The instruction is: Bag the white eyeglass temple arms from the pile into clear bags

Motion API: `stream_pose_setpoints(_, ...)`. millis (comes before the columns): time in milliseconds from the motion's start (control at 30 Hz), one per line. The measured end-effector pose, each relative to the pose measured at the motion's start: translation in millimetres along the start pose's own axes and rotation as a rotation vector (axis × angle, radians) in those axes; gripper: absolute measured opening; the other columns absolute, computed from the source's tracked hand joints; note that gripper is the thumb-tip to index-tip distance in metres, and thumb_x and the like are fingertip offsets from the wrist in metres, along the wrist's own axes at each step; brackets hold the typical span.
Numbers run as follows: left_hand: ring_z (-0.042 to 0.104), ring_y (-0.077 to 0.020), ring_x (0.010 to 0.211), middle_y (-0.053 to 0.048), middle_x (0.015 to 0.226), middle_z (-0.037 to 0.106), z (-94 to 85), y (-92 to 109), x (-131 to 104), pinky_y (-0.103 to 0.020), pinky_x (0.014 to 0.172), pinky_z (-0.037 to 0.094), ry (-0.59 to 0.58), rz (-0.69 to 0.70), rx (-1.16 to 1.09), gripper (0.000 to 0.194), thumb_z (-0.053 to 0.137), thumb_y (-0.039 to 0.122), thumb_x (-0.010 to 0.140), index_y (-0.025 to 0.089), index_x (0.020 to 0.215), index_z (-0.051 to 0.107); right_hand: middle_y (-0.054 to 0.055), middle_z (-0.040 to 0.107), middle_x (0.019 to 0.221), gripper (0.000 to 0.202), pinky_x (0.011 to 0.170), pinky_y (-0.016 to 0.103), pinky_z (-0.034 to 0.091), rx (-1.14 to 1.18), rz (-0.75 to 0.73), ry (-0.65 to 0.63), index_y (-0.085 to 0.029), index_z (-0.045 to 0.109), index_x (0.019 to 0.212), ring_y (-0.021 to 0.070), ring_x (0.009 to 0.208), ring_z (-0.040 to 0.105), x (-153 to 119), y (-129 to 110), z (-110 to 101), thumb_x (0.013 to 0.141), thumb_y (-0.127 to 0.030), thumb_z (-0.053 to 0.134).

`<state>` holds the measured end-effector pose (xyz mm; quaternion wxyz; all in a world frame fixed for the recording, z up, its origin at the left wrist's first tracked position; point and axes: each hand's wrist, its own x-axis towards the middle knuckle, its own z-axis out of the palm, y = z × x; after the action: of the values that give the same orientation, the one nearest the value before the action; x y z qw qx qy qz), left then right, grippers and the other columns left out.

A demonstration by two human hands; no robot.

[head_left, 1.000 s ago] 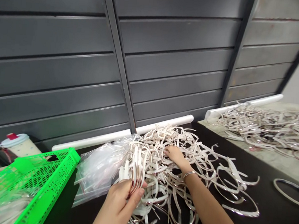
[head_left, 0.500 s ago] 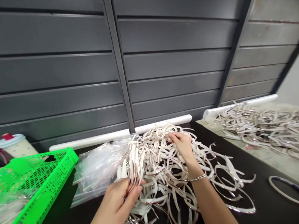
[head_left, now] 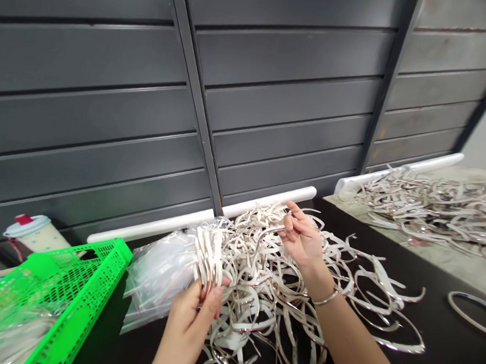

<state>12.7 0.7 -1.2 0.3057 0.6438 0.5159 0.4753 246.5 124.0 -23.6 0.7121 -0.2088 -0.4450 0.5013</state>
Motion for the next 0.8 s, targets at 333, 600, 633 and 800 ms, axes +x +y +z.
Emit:
stream_pose_setpoints(333, 0.037, -0.0102, 0.052, 0.005, 0.052, 0.04, 17.1, 1, 1, -0.023, 0.054, 0.033, -0.014, -0.208, -0.459, 0.045, 0.062, 0.059, 0.075, 0.014, 0.079, 0.067, -0.009, 0.041, 0.051, 0.042, 0.038, 0.019, 0.03, 0.244, 0.044, -0.198, -0.028, 0.056, 0.104, 0.0089, 0.04, 0.022, -31, -4, 34, 0.067, -0.009, 0.051)
stream_pose_setpoints(600, 0.033, -0.005, 0.044, 0.008, 0.042, 0.031, 15.2, 0, 9, -0.017, 0.048, 0.03, -0.118, -0.33, -0.773, 0.041, 0.078, 0.051, 0.062, 0.012, 0.06, 0.064, -0.005, 0.054, 0.052, 0.009, 0.048, 0.025, 0.043, 0.136, -0.058, -0.507, -0.031, 0.065, 0.092, 0.011, 0.043, 0.045, -51, -9, 41, 0.083, -0.029, 0.064)
stream_pose_setpoints(633, 0.031, -0.0041, 0.044, 0.009, 0.042, 0.031, 14.0, 1, 9, -0.016, 0.048, 0.03, -0.08, -0.352, -0.836, 0.038, 0.081, 0.047, 0.06, 0.012, 0.062, 0.064, -0.004, 0.057, 0.056, 0.008, 0.049, 0.026, 0.044, 0.076, -0.061, -0.573, -0.031, 0.065, 0.093, 0.0117, 0.047, 0.049, -52, -9, 40, 0.085, -0.03, 0.062)
stream_pose_setpoints(800, 0.031, -0.0032, 0.046, 0.006, 0.052, 0.046, 7.6, 3, 8, -0.016, 0.047, 0.03, 0.124, -0.296, -0.85, 0.035, 0.085, 0.037, 0.055, 0.013, 0.061, 0.06, 0.005, 0.065, 0.103, 0.023, 0.072, 0.034, 0.051, -0.496, -0.093, -0.563, -0.028, 0.062, 0.112, 0.0169, 0.085, 0.06, -44, -10, 39, 0.091, -0.027, 0.054)
